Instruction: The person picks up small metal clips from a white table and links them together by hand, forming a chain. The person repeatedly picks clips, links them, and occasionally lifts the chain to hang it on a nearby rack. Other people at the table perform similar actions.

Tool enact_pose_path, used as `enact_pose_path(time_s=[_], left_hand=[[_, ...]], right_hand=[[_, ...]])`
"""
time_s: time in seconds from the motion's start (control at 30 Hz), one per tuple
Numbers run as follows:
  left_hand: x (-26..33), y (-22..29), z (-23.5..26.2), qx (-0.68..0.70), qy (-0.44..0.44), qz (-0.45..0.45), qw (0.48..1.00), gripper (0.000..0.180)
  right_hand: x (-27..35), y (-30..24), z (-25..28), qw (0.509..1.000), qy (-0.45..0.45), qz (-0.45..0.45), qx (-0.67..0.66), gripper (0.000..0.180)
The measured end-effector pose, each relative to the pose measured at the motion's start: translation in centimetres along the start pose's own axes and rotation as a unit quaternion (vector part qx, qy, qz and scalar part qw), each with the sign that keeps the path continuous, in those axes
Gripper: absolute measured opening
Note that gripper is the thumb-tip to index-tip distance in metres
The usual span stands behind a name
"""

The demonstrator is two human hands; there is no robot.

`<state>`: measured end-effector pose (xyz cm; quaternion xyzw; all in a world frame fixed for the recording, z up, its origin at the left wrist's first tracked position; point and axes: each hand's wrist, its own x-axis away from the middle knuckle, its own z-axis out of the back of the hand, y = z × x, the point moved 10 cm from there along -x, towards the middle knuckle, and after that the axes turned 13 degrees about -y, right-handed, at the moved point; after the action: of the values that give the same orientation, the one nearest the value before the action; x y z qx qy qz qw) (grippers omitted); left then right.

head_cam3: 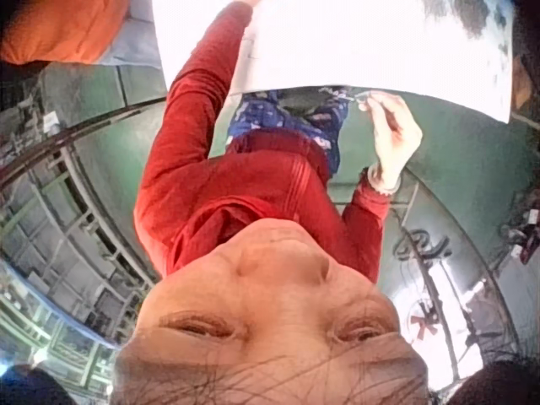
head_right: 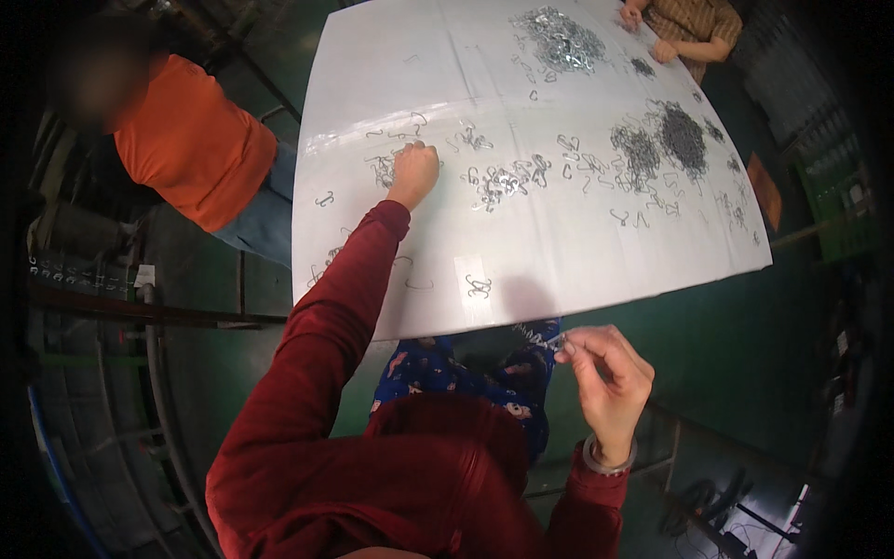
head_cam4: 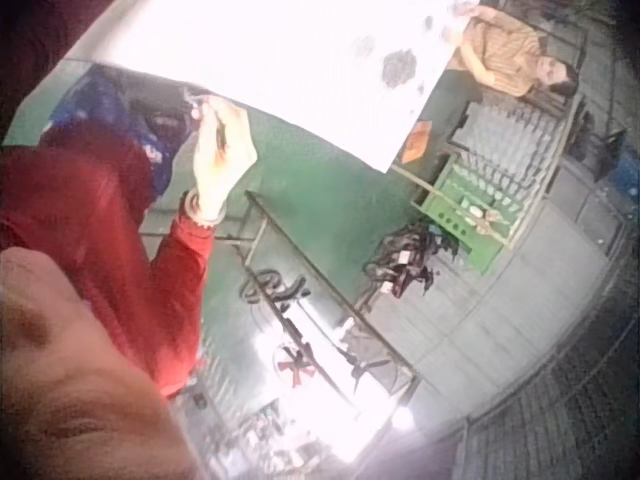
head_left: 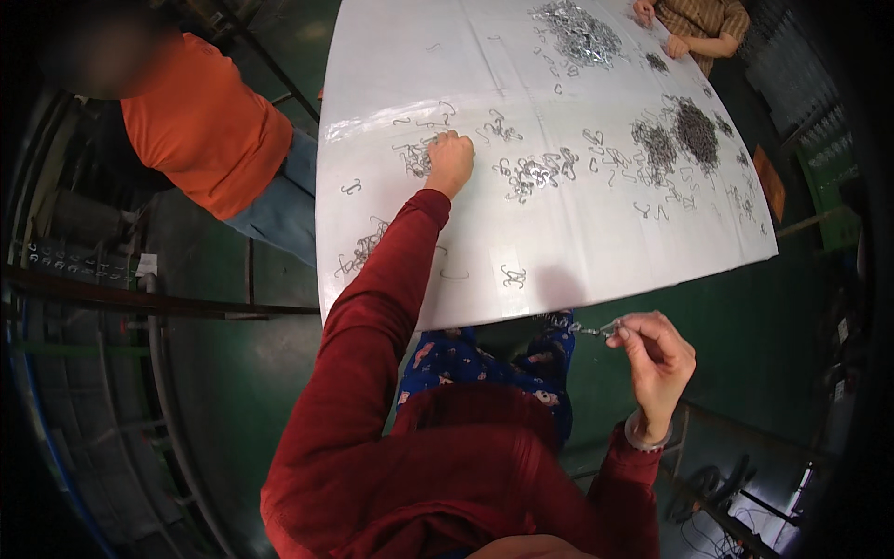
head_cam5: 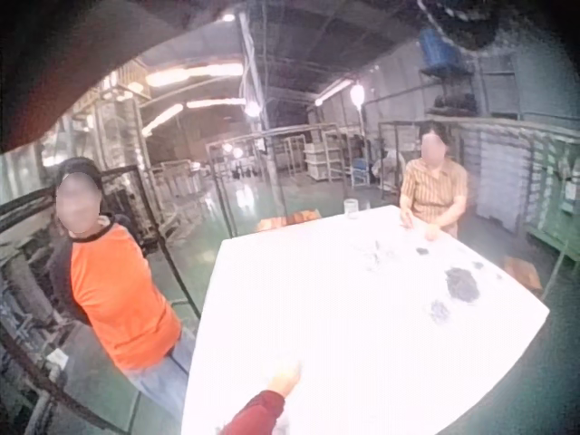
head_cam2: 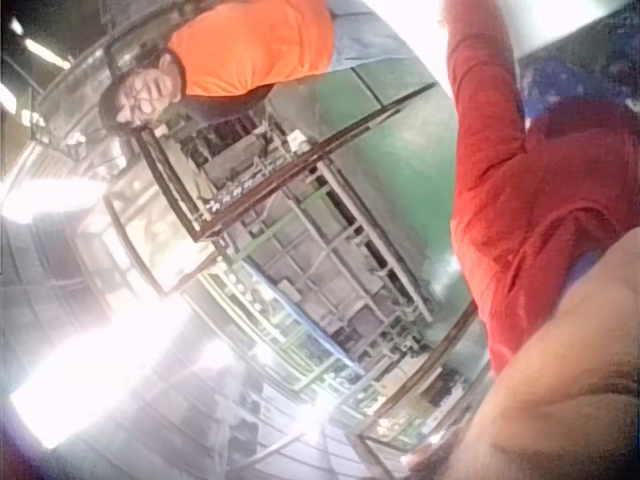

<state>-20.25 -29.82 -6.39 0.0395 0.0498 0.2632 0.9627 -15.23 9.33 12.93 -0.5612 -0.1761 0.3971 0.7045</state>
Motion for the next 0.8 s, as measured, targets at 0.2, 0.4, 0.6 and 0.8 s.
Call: enact_pose_path(time_s=[0.2, 0.4, 0.6, 0.8], left_hand=[[7.3, 6.1, 3.5, 0.456, -0.087, -0.087, 0.881, 0.013], [18.1, 17.6, 10.1, 0.733, -0.232, -0.212, 0.604, 0.015], [21.8, 21.2, 13.4, 0.656, -0.213, -0.253, 0.678, 0.009], [21.5, 22.7, 17.2, 0.612, -0.082, -0.329, 0.714, 0.01]], right_hand=[[1.0, 2.7, 0.5, 0.997, 0.042, -0.059, -0.017, 0.011], [2.1, 5.7, 0.3, 0.99, 0.084, -0.093, -0.07, 0.012], [3.4, 4.5, 0.3, 0.987, 0.116, -0.065, -0.088, 0.012], [4.2, 2.3, 1.6, 0.987, 0.147, 0.001, -0.071, 0.013]])
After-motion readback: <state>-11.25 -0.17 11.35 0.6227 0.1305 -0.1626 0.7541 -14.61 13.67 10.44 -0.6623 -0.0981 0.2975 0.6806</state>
